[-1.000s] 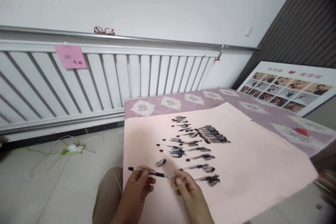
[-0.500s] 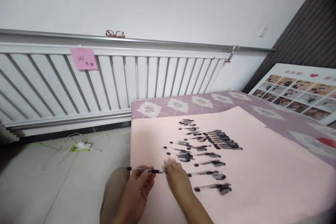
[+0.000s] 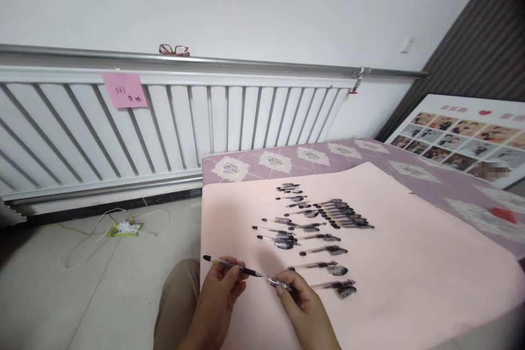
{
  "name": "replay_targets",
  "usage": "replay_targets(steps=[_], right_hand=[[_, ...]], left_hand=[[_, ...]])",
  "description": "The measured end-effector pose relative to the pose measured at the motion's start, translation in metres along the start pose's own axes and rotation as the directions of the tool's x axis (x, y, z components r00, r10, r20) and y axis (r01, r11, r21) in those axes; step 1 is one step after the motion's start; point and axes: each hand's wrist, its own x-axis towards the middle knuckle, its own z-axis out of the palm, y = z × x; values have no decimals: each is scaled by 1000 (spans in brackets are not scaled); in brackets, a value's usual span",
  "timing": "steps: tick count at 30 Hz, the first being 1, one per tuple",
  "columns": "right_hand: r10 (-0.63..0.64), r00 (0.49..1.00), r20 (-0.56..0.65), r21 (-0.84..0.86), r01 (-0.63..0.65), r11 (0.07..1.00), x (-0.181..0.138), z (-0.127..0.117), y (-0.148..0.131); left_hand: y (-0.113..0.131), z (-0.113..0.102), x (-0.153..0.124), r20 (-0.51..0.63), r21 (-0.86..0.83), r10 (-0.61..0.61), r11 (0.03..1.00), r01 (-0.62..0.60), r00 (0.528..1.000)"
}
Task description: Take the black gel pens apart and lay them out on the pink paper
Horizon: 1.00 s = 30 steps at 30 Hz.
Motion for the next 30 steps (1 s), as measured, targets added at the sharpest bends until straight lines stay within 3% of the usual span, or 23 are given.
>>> replay_targets(steps=[8,16,20,25,30], right_hand=[[-95,996,-2,-51,94,994,-7,-3,-1],[-159,984,-77,24,161,987,-15,-3,-2],[-97,995,-35,68,99,993,-16,-9,3],[82,995,-58,290,-62,955,-14,-16,18],[114,990,-86,324,-80,943,-13,-40,22]], left_hand=[[-10,20,-12,48,58,-34,998,31,998],[-22,38,-18,57,55,-61,997,58,996],[-29,39,-16,27,56,-94,994,93,995],[-38,39,-12,81,138,-157,980,145,984],[-38,35,-3,-1,144,-130,981,128,992]])
